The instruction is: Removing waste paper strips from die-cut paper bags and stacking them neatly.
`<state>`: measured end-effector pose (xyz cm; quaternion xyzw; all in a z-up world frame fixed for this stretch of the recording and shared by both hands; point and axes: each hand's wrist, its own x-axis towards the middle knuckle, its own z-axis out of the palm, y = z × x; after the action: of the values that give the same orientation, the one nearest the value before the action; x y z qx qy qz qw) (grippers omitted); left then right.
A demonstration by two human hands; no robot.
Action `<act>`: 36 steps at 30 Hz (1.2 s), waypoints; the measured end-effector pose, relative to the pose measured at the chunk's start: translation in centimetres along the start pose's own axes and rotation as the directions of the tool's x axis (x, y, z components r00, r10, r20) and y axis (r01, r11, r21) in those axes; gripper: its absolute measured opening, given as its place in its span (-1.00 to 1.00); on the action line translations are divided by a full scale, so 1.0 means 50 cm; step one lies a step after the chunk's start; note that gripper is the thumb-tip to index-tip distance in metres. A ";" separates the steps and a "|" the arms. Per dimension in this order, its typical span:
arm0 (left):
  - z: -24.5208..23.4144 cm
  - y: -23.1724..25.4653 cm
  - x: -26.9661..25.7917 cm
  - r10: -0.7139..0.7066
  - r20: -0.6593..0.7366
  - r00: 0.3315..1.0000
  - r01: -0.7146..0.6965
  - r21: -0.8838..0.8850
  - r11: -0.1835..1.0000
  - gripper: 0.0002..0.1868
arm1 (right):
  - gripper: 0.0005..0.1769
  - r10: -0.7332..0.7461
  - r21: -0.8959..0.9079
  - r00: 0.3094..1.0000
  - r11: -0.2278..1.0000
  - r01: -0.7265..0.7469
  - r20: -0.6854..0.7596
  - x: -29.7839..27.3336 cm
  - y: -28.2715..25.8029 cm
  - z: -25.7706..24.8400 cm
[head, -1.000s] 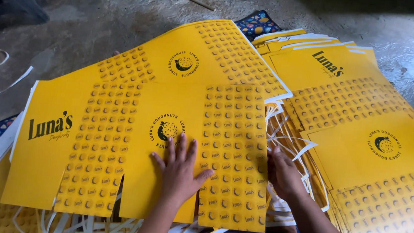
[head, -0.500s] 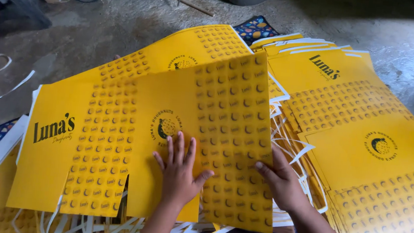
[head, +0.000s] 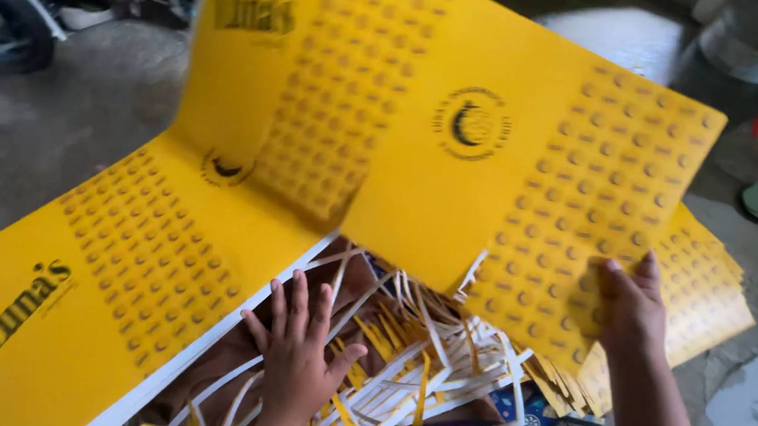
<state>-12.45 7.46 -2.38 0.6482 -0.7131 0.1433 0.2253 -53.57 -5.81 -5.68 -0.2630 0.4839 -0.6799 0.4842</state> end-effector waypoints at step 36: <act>0.102 -0.080 -0.021 -0.089 0.161 0.983 0.071 0.113 0.991 -0.13 | -0.36 0.054 -0.343 0.757 0.869 -0.356 -0.651 -0.002 0.172 -0.298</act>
<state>-9.10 5.34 -7.65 0.6973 -0.6939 0.1178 0.1359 -62.38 -0.23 -19.37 -0.0716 0.7851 -0.5388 0.2968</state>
